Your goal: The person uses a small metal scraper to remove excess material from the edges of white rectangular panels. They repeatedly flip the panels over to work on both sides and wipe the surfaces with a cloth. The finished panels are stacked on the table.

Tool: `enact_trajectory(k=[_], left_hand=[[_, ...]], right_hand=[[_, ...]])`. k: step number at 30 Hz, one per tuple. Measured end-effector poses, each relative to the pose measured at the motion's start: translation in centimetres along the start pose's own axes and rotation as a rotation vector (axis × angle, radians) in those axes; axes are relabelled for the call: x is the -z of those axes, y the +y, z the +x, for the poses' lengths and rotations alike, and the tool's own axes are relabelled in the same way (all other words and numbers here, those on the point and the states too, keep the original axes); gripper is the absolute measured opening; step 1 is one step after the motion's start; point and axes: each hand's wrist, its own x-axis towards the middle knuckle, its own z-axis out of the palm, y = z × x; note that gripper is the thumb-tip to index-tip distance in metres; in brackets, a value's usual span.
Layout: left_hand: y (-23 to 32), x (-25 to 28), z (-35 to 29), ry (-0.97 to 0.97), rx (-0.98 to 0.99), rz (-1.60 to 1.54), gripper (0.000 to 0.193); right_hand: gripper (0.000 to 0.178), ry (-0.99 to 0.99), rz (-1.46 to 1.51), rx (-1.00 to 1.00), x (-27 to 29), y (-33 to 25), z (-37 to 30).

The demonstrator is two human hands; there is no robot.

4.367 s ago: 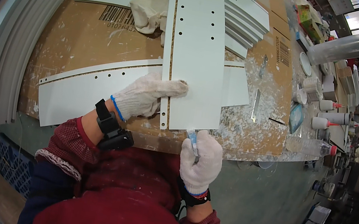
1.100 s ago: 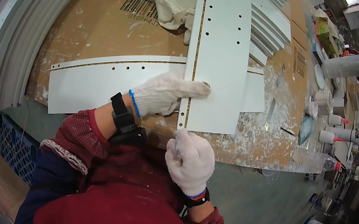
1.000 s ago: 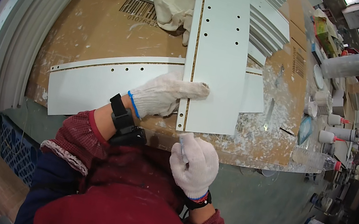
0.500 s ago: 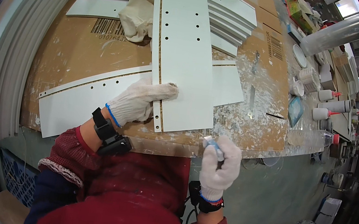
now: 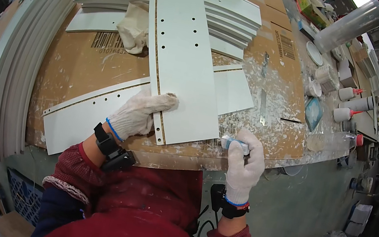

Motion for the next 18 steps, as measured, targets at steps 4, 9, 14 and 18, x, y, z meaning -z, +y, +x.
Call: enact_trajectory(k=[4,9,14,18], left_hand=[[1.0,-0.5,-0.1,0.029,0.164,-0.155,0.023],[0.7,-1.3,0.0,0.092,0.155,-0.393,0.025],[1.9,-1.5,-0.3,0.093,0.214,-0.313,0.035],[2.8,-1.0,-0.4,0.034,0.328,-0.237,0.032]], right_hand=[[0.021,-0.128,-0.102,-0.037,0.0,-1.1,2.7],[0.02,-0.253,-0.17,-0.077,0.4,-1.5,4.1],[0.019,-0.407,-0.085,-0.219,2.3,-2.2,2.7],[0.021,-0.292,-0.111,-0.287,3.1,-2.0,2.1]])
